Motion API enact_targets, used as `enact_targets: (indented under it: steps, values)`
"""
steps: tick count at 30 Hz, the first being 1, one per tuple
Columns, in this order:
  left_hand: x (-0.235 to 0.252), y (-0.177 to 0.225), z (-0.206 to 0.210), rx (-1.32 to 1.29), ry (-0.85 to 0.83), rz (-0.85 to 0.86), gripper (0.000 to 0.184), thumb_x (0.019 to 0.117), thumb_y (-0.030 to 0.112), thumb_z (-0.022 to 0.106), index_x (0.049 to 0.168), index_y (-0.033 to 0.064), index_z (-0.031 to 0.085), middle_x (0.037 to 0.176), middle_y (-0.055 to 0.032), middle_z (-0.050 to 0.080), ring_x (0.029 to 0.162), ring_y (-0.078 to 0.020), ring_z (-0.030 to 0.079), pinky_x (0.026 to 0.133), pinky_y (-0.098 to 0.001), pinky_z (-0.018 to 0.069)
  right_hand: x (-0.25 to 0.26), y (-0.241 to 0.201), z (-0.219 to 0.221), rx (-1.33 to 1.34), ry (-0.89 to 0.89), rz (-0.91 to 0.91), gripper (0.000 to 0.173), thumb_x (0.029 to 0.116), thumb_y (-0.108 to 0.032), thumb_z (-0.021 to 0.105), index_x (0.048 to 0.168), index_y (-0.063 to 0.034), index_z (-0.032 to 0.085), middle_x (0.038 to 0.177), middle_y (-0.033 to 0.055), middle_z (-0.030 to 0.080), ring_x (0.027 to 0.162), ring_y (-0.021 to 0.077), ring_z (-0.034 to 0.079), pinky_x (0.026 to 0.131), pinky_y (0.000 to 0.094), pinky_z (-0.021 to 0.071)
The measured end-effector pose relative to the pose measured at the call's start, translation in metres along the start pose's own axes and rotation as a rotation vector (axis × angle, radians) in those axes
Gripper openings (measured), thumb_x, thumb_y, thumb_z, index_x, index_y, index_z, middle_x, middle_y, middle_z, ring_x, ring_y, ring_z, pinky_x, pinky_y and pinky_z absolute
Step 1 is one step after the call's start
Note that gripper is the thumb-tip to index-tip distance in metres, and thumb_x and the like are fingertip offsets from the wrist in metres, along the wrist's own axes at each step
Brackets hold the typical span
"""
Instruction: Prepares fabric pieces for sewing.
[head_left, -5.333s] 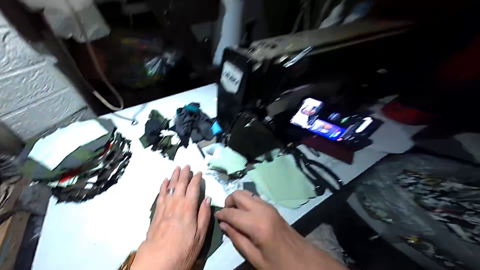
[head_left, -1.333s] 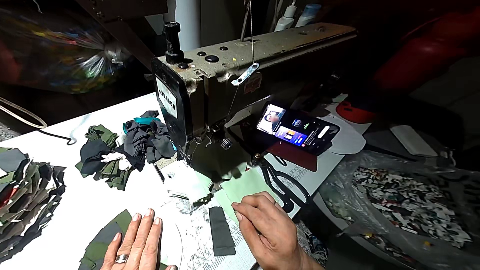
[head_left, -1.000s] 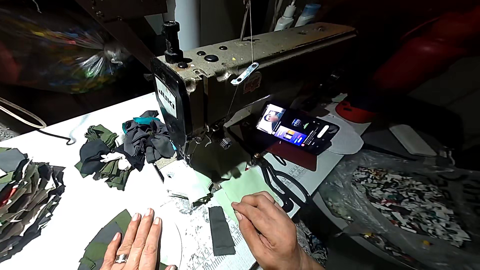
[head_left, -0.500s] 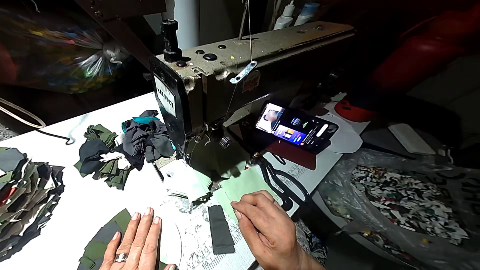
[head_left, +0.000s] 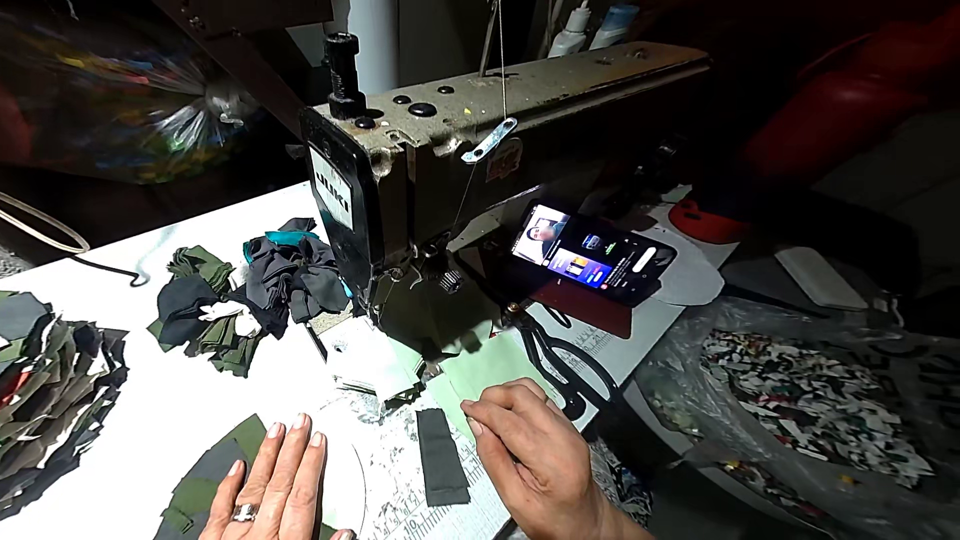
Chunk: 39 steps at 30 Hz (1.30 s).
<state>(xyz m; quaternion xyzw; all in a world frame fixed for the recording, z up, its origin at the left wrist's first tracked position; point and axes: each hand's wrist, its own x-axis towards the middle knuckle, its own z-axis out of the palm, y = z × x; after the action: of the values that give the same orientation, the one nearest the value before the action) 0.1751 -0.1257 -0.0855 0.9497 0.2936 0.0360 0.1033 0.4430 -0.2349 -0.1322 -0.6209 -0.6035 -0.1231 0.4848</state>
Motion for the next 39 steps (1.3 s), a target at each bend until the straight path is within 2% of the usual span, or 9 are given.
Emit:
enact_targets:
  steps: [39]
  values:
    - [0.0005, 0.0005, -0.0028, -0.008, -0.023, 0.025, 0.073, 0.1060, 0.047, 0.037, 0.157, -0.0045, 0.032, 0.163, -0.0290, 0.029, 0.151, -0.0473, 0.028, 0.120, -0.0658, 0.0194, -0.0006, 0.0002, 0.0004, -0.003, 0.005, 0.003, 0.020, 0.0994, -0.015, 0.058, 0.104, -0.0105, 0.077, 0.091, 0.0020, 0.067, 0.092, 0.0102, 0.062, 0.079, 0.0225, 0.0514]
